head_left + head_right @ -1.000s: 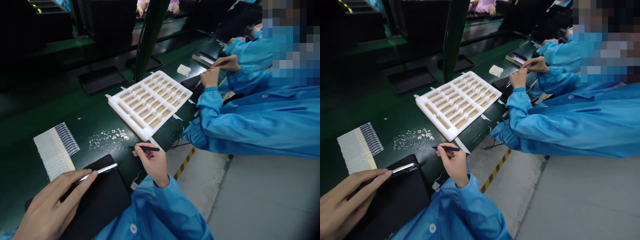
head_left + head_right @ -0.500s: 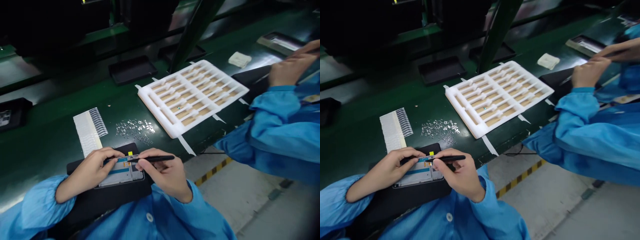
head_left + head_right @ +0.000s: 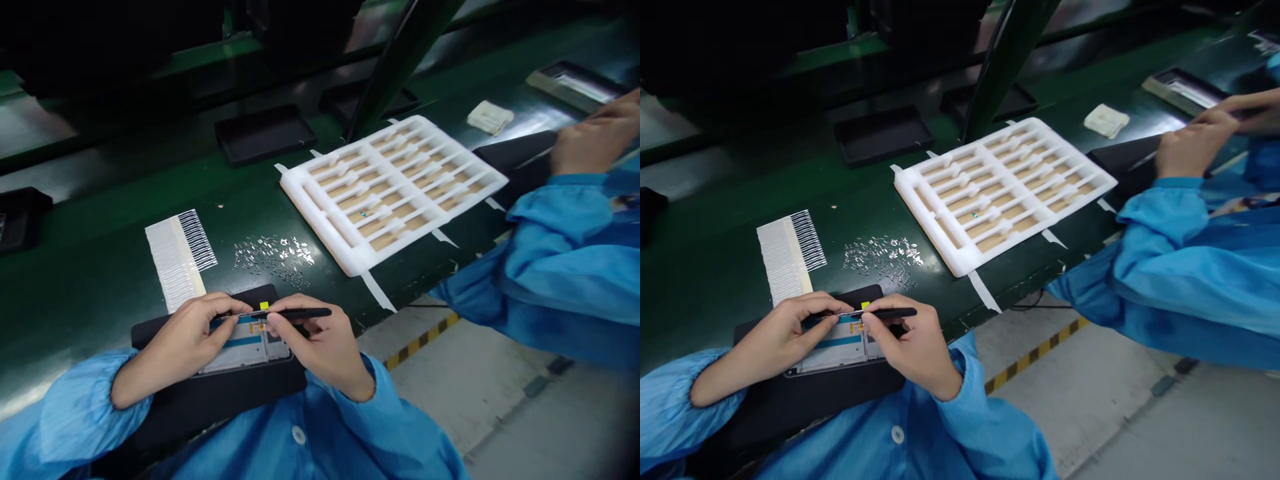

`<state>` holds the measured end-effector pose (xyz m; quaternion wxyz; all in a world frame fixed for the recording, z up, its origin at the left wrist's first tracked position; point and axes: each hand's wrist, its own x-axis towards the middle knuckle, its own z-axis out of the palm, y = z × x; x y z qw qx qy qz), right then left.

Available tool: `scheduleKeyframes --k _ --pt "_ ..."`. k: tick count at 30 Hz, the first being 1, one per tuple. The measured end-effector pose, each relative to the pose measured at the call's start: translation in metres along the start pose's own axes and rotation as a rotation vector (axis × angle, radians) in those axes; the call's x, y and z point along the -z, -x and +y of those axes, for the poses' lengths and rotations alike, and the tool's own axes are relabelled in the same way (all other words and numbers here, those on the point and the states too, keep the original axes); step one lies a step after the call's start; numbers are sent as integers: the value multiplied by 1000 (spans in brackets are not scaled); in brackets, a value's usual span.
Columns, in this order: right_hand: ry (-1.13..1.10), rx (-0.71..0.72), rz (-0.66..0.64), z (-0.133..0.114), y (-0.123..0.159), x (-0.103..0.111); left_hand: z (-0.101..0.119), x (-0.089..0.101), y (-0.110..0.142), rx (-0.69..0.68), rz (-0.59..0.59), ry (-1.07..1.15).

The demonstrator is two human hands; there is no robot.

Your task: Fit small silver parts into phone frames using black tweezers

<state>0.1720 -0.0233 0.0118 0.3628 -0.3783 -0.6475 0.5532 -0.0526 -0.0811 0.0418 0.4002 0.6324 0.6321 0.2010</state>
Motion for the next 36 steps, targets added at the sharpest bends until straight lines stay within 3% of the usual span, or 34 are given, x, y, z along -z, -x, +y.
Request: scheduleKeyframes --k 6,18,27,36 --pt "-30 -13 12 3 1 -1 3 -2 0 37 9 4" --pt "-2 40 42 3 2 -1 3 -17 -3 44 161 -16" --pt "91 182 100 2 6 -3 6 -19 -2 62 178 -19" --pt "129 334 29 10 9 -4 4 -19 -2 -16 173 -98"
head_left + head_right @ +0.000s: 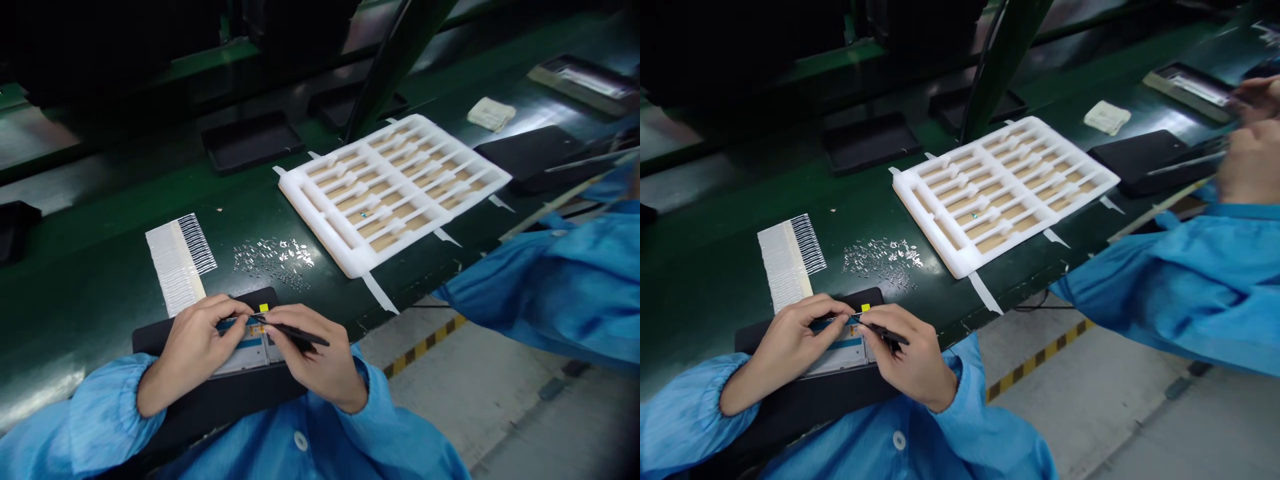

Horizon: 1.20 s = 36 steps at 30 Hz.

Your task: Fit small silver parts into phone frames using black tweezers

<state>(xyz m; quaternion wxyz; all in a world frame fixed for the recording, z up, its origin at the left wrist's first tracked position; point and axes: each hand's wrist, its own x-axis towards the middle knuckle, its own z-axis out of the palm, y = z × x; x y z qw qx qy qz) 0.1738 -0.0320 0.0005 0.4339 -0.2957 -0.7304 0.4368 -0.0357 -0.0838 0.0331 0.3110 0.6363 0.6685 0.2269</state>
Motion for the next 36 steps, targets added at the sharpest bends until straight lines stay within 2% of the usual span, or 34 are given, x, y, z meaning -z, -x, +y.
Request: scheduleKeyframes --k 4,10,12,14,17,20,23,30,34,36 --pt "-4 70 -18 5 3 0 -6 2 4 -171 10 -153" --pt "20 27 -8 4 5 -3 -5 5 18 -509 146 -545" --pt "36 14 -6 2 5 -5 -6 10 16 -548 173 -580" --pt "34 -10 13 1 4 -5 -12 17 9 -502 221 -559" --pt "-14 -72 65 -2 2 -4 -31 29 -8 -316 305 -675" --pt "-55 -120 118 -3 0 -1 -51 35 -21 -213 292 -819" --pt "-73 -124 148 -3 -1 2 -58 34 -25 -220 248 -874" --pt "-90 -157 183 1 3 8 -52 33 -23 -214 180 -963" --pt "-128 -104 204 0 5 15 -48 40 -20 -219 185 -931" --pt "-124 -51 187 -5 5 17 -38 41 -15 -257 216 -815"
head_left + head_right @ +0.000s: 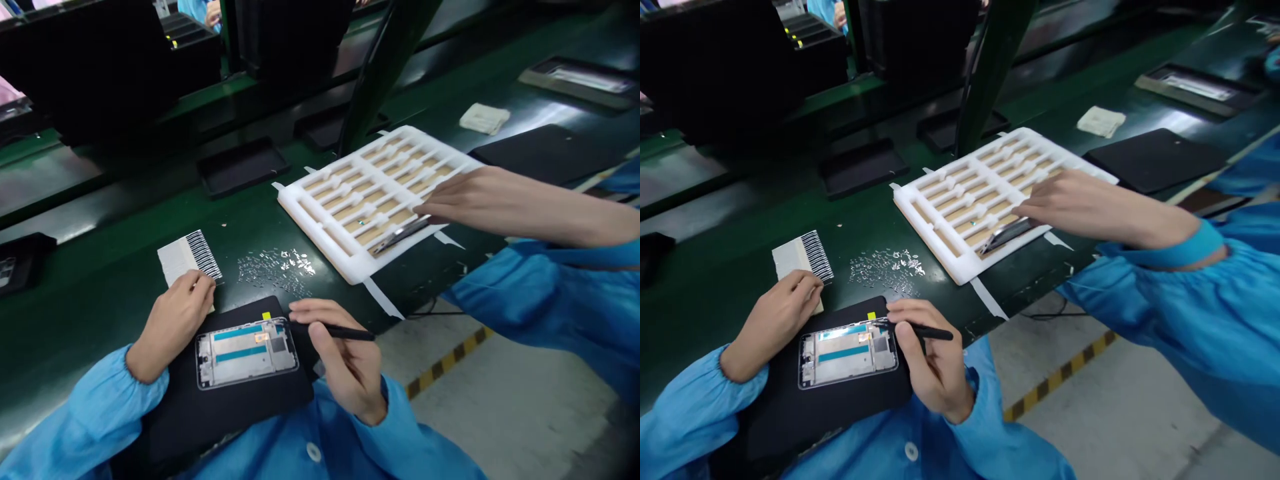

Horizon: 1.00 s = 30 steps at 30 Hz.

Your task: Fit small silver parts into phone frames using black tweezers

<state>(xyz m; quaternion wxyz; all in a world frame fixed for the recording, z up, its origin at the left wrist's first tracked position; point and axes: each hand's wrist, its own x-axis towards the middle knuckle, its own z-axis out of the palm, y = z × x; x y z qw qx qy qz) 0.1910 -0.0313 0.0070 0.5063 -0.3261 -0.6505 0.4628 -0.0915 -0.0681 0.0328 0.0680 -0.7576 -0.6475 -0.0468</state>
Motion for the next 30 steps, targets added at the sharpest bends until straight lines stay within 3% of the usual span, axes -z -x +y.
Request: scheduleKeyframes --k 4,7,14,18,22,25,30 --pt "41 39 -69 -14 1 -9 28 20 8 50 136 583" --pt "54 37 -110 -20 2 -22 49 26 15 121 108 943" --pt "-3 31 -80 -22 3 -34 65 20 21 163 163 1209" --pt "114 71 -97 -17 2 -28 60 23 21 170 123 1128" --pt "488 292 -257 -2 -3 -16 44 23 29 60 -31 680" --pt "765 432 -418 7 -11 -9 37 18 40 -91 -20 415" --pt "891 472 -508 12 -16 -7 40 11 52 -208 20 284"
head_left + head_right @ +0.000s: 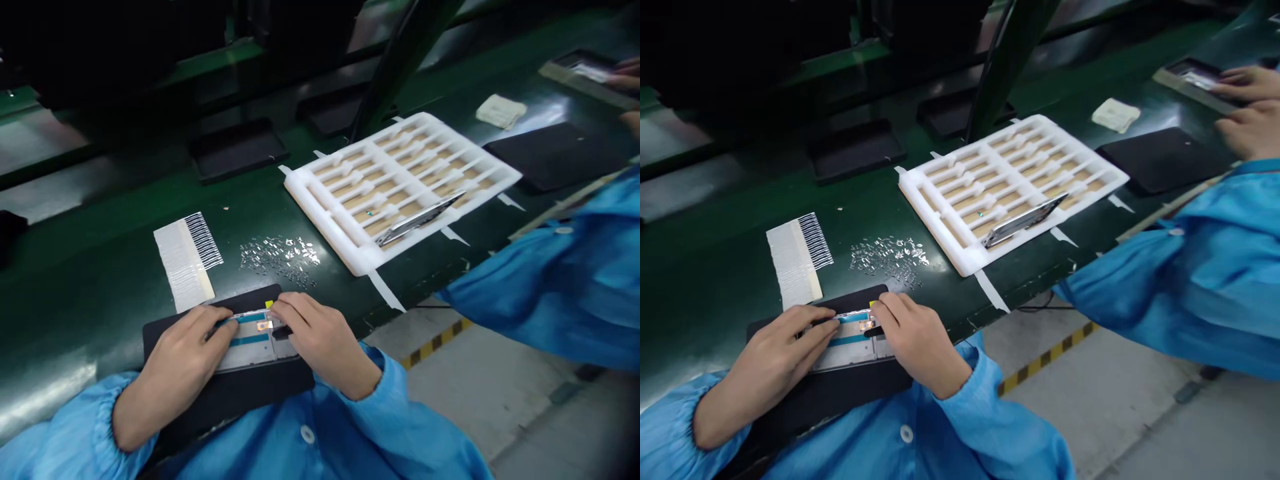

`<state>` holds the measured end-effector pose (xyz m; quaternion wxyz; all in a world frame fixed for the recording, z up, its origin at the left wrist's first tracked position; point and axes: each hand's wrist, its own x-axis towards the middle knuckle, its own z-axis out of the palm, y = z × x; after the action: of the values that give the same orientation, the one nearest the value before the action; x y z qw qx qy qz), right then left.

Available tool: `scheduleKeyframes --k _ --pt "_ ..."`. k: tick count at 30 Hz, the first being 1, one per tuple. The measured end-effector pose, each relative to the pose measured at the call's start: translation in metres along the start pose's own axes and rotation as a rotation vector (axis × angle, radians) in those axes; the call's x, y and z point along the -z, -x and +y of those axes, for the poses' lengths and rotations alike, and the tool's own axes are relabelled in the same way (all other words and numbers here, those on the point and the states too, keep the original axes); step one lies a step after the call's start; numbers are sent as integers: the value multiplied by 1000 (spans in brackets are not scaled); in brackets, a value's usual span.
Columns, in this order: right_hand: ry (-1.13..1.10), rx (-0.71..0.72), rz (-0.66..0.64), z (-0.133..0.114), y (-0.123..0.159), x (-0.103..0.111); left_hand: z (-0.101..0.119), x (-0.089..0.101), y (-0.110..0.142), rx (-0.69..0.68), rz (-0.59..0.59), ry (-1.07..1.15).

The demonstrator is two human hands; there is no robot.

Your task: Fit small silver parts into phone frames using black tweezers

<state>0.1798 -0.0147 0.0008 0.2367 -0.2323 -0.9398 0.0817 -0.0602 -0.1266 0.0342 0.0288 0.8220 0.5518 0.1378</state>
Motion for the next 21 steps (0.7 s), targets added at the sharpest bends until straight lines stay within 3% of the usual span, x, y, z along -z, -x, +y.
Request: scheduleKeyframes --k 14,21 --pt "105 68 4 -6 -5 4 7 -14 -16 -140 121 -88" --pt "172 -71 -64 -32 11 7 4 -16 -14 -137 84 -106"
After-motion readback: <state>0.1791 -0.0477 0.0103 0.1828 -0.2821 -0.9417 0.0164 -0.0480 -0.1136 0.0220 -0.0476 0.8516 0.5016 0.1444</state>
